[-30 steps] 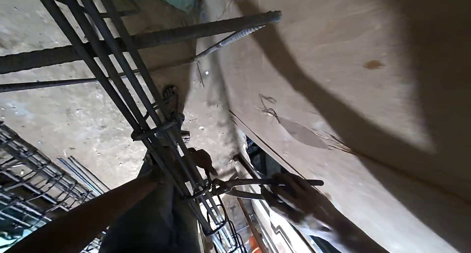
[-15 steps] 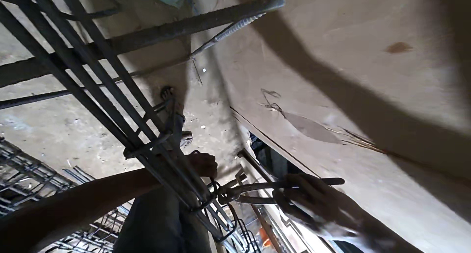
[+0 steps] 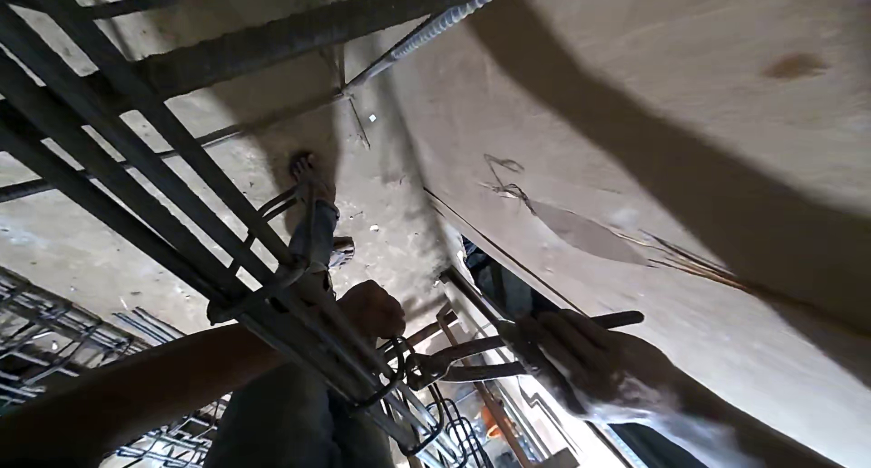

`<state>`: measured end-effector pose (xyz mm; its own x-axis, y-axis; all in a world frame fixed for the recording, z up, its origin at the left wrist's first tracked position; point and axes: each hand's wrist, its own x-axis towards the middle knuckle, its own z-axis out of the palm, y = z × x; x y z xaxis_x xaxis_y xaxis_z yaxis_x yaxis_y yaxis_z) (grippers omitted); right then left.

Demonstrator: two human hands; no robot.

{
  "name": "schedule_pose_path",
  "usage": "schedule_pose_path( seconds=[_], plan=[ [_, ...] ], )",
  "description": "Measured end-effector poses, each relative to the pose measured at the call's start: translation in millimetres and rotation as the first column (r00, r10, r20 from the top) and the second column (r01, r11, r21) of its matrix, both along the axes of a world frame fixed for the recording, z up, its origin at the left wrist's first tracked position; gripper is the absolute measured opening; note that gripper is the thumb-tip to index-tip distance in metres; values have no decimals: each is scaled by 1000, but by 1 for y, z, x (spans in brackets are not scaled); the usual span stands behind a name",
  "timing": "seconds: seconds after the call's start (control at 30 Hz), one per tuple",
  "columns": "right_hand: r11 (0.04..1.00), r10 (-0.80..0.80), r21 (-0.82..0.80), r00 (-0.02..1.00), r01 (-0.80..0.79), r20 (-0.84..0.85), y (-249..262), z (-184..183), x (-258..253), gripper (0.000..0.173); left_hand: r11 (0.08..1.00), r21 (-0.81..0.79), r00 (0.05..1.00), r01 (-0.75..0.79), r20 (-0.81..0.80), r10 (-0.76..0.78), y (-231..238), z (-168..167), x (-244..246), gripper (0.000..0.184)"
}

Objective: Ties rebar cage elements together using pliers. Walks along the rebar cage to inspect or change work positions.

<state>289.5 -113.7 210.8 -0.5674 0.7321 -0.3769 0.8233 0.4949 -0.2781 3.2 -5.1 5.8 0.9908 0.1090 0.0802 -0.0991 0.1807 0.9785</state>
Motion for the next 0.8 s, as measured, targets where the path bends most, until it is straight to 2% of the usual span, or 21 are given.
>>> schedule_pose_path(
  seconds=[0.13,0.23,0.33,0.37,0.43,0.53,0.6,0.63,0.67,0.7,0.73,0.77,0.8],
  plan=[
    [997,-61,46,998,61,-7,12,-22,-1,30,991,-91,994,-97,-53,92,-11,-1,-2,28],
    [1000,-12,17,996,13,-83,19,-43,8,27,993,-50,993,-103,-58,100,-11,-2,-3,28],
    [1000,26,6,985,-25,-170,19,-69,16,24,992,85,995,-97,-10,98,-6,0,-5,31],
    [999,45,8,980,-44,-196,20,-77,19,24,990,86,994,-108,-7,109,-5,2,-6,33],
    [998,57,-2,974,-58,-221,23,-82,20,23,991,-16,991,-133,-22,133,-4,3,-8,32],
    [993,-13,-119,991,-2,-131,28,-53,11,24,949,293,992,116,-79,-97,8,9,-1,31],
    [948,-101,-308,993,78,-61,25,-27,5,26,952,237,971,197,-184,-155,10,12,4,33],
    [889,-167,-440,985,129,-49,21,-17,1,27,959,219,976,178,-161,-144,8,10,3,33],
    [770,-274,-611,960,185,-55,17,-9,-2,27,967,218,987,134,-114,-111,5,7,3,32],
    [534,-427,-814,904,229,-26,17,-3,-6,21,970,205,989,132,-96,-114,5,6,3,32],
    [206,-574,-951,815,231,73,19,0,-10,20,970,211,991,125,-69,-113,4,5,3,32],
    [-143,-656,-974,720,173,225,22,1,-13,29,974,184,990,133,-69,-123,6,6,3,34],
    [-423,-667,-904,656,56,353,22,-1,-13,34,981,147,990,129,-73,-119,8,6,3,36]
  ],
)
